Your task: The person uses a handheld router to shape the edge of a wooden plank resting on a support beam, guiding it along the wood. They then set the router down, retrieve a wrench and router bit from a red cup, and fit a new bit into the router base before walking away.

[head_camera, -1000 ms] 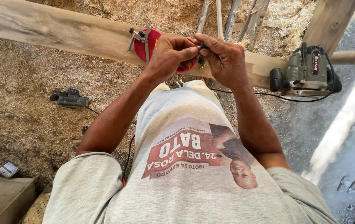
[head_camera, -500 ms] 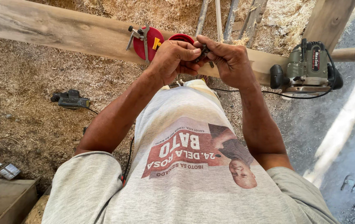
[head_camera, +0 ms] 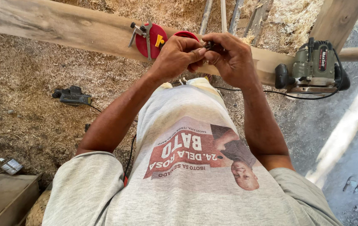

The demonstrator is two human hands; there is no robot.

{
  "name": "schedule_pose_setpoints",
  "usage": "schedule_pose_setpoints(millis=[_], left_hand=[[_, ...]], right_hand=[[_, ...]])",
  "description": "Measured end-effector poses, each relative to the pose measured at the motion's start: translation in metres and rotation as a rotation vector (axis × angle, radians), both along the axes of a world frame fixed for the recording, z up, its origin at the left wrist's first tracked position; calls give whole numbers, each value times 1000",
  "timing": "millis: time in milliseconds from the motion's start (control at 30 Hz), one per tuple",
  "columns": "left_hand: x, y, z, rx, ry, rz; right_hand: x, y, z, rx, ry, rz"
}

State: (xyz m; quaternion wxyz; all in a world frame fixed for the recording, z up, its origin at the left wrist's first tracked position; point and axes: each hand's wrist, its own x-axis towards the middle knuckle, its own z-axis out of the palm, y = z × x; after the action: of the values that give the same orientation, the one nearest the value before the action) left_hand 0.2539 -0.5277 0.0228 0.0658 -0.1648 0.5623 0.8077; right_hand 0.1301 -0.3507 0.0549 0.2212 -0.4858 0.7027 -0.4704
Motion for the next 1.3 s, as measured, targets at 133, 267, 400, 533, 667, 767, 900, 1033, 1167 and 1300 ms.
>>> schedule_pose_setpoints(millis=[133,267,400,533,667,767,900,1033,1167,1300], left_hand=[[-1,-1,-4,-642,111,-63],[14,-23,-14,-402,67,-14],[43,-50,-30,-120,-15,68],[51,-47,-52,-19,-62,183],[51,-31,-75,-2,-105,257],[55,-23,-90,27,-85,284],[55,-15,-110,47,-129,319],[52,-9,-121,-1,-208,369],[51,-10,-125,-47,-223,397],[52,-15,-125,-71,-263,395]], right_hand=[[1,-7,-27,51,-161,-152],[-21,-5,-50,-125,-268,-437],[-42,17,-63,-316,-467,-329],[-31,17,-91,-148,-1085,-365],[-10,-2,-121,109,-1186,-307],[-4,-17,-133,439,-481,-176],[6,-45,-149,582,272,-30],[20,-70,-175,840,364,84],[29,-77,-200,968,431,149],[22,-70,-200,952,493,149]])
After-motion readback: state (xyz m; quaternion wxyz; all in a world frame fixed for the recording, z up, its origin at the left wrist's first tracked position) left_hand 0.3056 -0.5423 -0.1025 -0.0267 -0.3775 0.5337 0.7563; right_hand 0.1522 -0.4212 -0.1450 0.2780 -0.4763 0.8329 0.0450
